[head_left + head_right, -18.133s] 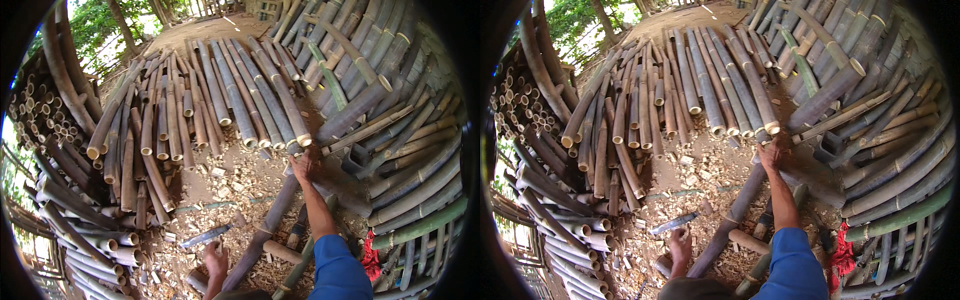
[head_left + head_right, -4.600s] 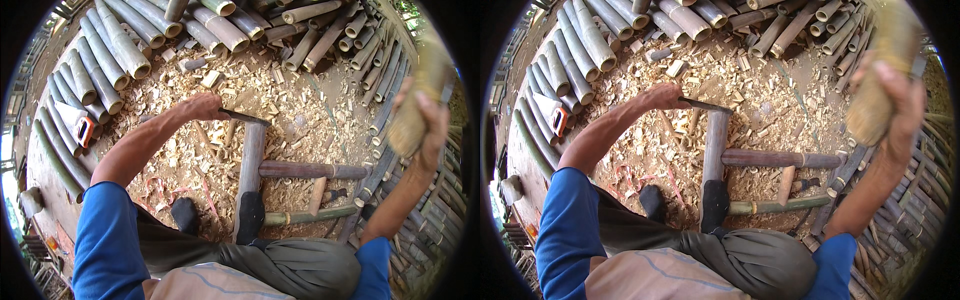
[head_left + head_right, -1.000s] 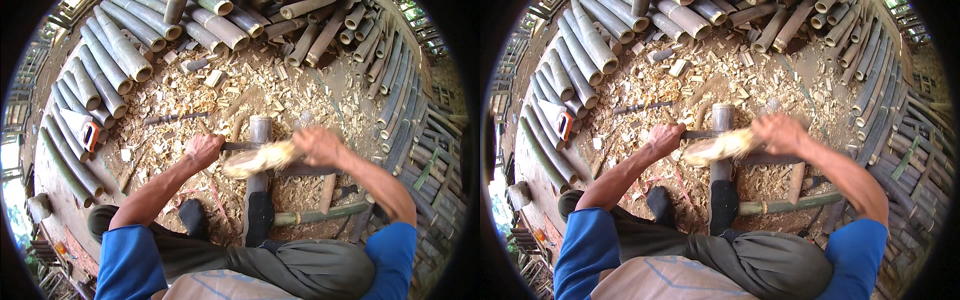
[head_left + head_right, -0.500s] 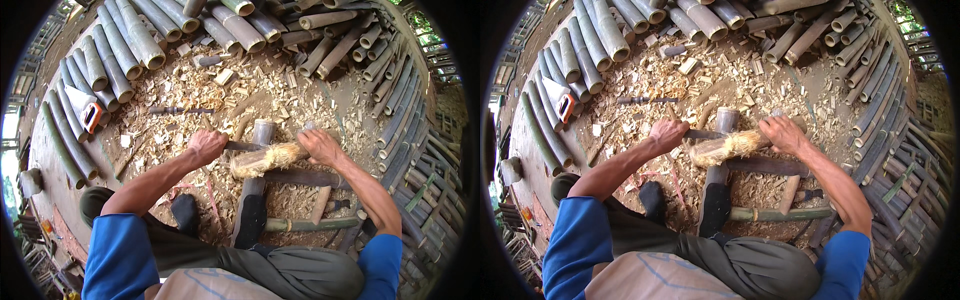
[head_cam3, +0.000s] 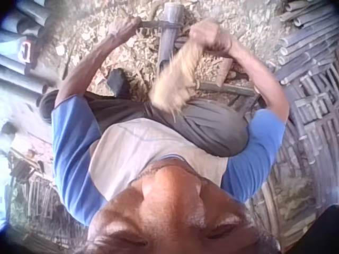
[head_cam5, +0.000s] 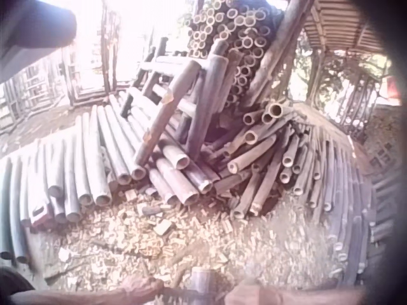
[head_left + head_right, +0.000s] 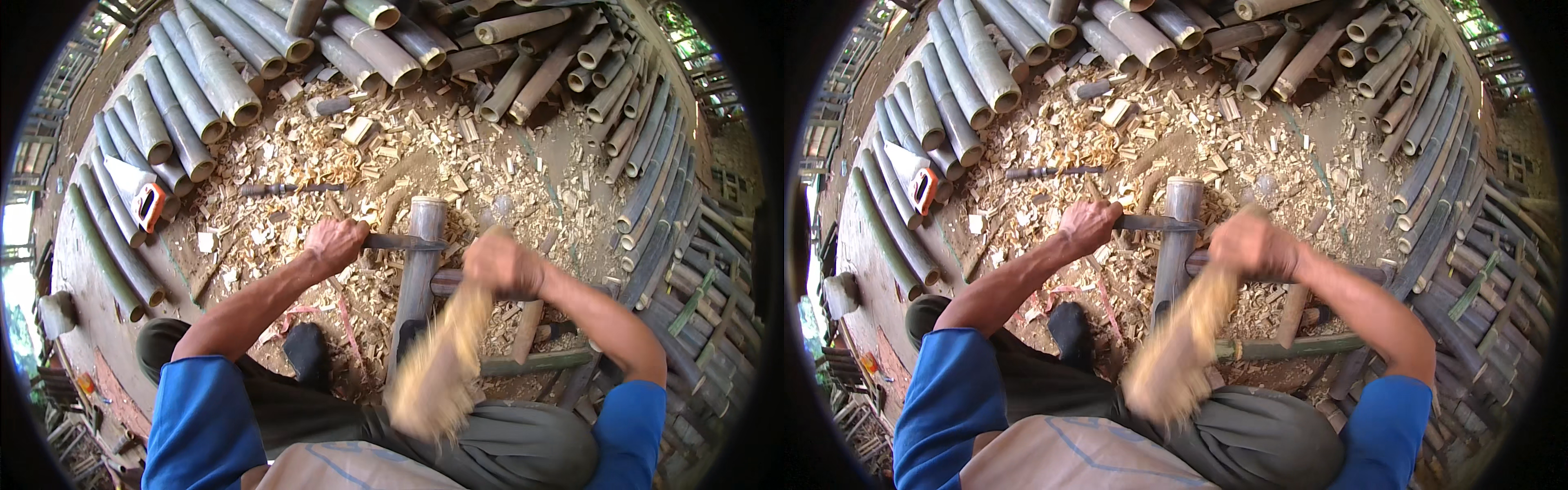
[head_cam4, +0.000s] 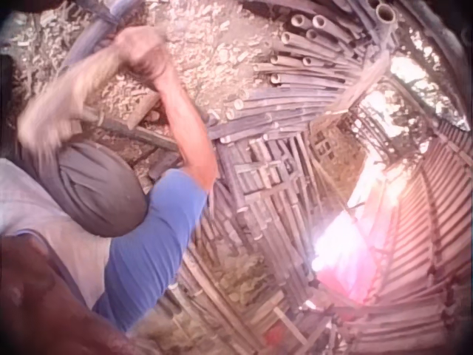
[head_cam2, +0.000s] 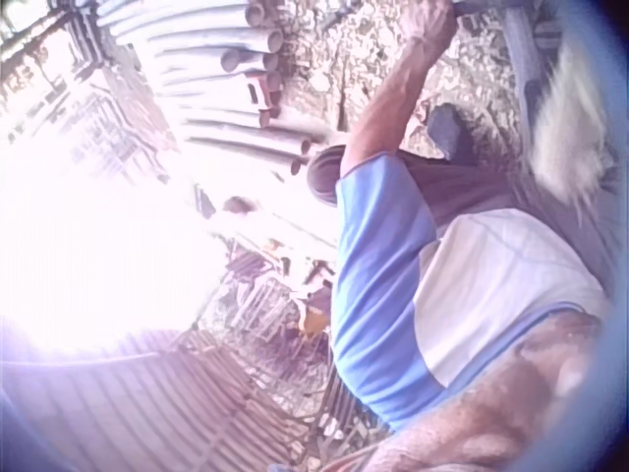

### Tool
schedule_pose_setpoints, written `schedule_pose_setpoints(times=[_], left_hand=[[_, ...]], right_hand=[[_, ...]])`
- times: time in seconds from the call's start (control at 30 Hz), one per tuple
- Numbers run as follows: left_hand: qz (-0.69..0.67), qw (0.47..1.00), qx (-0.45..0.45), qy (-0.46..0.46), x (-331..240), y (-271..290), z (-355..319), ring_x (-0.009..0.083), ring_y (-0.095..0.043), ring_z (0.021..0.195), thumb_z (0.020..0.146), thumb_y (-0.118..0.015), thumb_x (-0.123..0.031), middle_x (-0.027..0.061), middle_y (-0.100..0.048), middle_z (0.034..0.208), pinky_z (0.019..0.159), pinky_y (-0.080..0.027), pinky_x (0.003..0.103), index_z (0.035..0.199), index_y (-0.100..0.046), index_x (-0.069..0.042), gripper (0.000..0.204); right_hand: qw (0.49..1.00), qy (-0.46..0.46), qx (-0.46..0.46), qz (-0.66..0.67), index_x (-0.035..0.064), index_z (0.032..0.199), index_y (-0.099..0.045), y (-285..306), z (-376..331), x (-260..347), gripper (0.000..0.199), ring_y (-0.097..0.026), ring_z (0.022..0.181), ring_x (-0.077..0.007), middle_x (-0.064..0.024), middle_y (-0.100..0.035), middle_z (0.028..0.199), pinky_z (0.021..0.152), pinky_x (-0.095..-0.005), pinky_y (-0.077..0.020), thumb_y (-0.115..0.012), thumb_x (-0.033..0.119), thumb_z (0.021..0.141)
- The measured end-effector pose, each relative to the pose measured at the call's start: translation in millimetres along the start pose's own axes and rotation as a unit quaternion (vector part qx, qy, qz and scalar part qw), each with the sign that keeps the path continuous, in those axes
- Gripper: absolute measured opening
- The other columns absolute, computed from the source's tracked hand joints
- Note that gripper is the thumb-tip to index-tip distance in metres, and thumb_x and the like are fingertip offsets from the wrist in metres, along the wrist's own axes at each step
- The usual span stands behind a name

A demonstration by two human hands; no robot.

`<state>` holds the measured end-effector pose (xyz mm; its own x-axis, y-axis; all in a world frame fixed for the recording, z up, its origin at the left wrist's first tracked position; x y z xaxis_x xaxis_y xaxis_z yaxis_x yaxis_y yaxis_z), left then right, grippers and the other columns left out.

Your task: The person shapes and carves bamboo poles. The person uses a knife to carve and hollow out the end of a bamboo pole and uses a wooden mallet to strike the knife.

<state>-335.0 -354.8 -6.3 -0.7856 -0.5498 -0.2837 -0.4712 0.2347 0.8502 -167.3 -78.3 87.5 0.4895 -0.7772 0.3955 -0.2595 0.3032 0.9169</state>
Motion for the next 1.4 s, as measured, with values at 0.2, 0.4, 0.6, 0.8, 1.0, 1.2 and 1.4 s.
schedule_pose_setpoints(times=[0.2,0.4,0.6,0.8,1.0,1.2,1.4], left_hand=[[0.027,1.000,-0.003,0.000,8,-10,-5,0.0263,-0.067,0.063,0.098,-0.058,-0.008,0.0146,-0.070,0.087,0.052,-0.052,0.045,0.100,-0.064,-0.007,0.007],[0.031,1.000,0.001,0.004,13,-10,10,0.0210,-0.063,0.058,0.102,-0.054,-0.009,0.0132,-0.071,0.088,0.045,-0.048,0.038,0.101,-0.063,-0.005,0.010],[0.039,0.999,0.008,-0.017,2,-3,7,0.0204,-0.061,0.057,0.104,-0.052,-0.011,0.0147,-0.071,0.090,0.046,-0.049,0.037,0.104,-0.062,-0.005,0.012],[0.039,0.999,-0.006,-0.008,17,-6,7,0.0211,-0.061,0.059,0.105,-0.051,-0.012,0.0152,-0.069,0.088,0.049,-0.050,0.038,0.105,-0.059,-0.003,0.012],[0.034,0.999,-0.019,-0.013,16,-12,10,0.0273,-0.068,0.067,0.103,-0.052,-0.013,0.0165,-0.069,0.094,0.055,-0.052,0.044,0.107,-0.057,-0.005,0.010],[0.029,0.999,-0.023,-0.025,10,-16,14,0.0304,-0.069,0.068,0.102,-0.051,-0.014,0.0174,-0.069,0.096,0.058,-0.053,0.046,0.108,-0.056,-0.005,0.012],[0.073,0.982,-0.156,-0.073,18,-18,-2,0.0246,-0.066,0.082,0.098,-0.056,-0.015,0.0105,-0.063,0.095,0.073,-0.056,0.041,0.116,-0.056,-0.003,0.022]], right_hand=[[1.000,-0.008,-0.019,-0.004,0.0099,0.095,-0.064,-9,19,42,0.028,-0.068,0.083,-0.0182,-0.0003,-0.067,0.084,0.072,-0.0345,-0.0588,-0.081,0.012,0.074],[0.981,-0.101,0.095,-0.137,0.0114,0.098,-0.063,-14,6,-19,0.024,-0.067,0.080,-0.0169,-0.0051,-0.068,0.085,0.059,-0.0334,-0.0598,-0.080,0.011,0.080],[0.990,0.081,-0.072,-0.093,0.0095,0.099,-0.061,0,12,3,0.030,-0.069,0.086,-0.0172,-0.0050,-0.068,0.086,0.074,-0.0340,-0.0617,-0.082,0.017,0.080],[0.996,0.061,-0.057,-0.039,0.0115,0.100,-0.065,-6,21,29,0.025,-0.069,0.081,-0.0178,-0.0040,-0.070,0.083,0.063,-0.0305,-0.0601,-0.079,0.023,0.083],[0.977,-0.094,0.110,-0.155,0.0088,0.104,-0.065,-8,6,-26,0.031,-0.070,0.087,-0.0196,-0.0063,-0.071,0.089,0.077,-0.0357,-0.0614,-0.081,0.014,0.077],[0.987,0.054,-0.046,-0.143,0.0079,0.113,-0.059,-15,-4,-30,0.053,-0.068,0.090,-0.0228,-0.0118,-0.068,0.097,0.082,-0.0384,-0.0604,-0.089,0.019,0.071],[0.976,-0.164,0.028,-0.139,0.0061,0.131,-0.051,19,-30,-23,0.075,-0.071,0.100,-0.0282,-0.0159,-0.068,0.111,0.084,-0.0382,-0.0648,-0.093,0.021,0.070]])
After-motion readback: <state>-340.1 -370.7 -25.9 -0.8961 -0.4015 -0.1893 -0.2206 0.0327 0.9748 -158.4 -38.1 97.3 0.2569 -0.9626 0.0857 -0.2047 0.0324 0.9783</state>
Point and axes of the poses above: each hand's wrist, its own z-axis towards the middle knuckle, its own y-axis out of the back of the hand, x = y × z, the point moved 3 cm from there along z, towards the middle knuckle
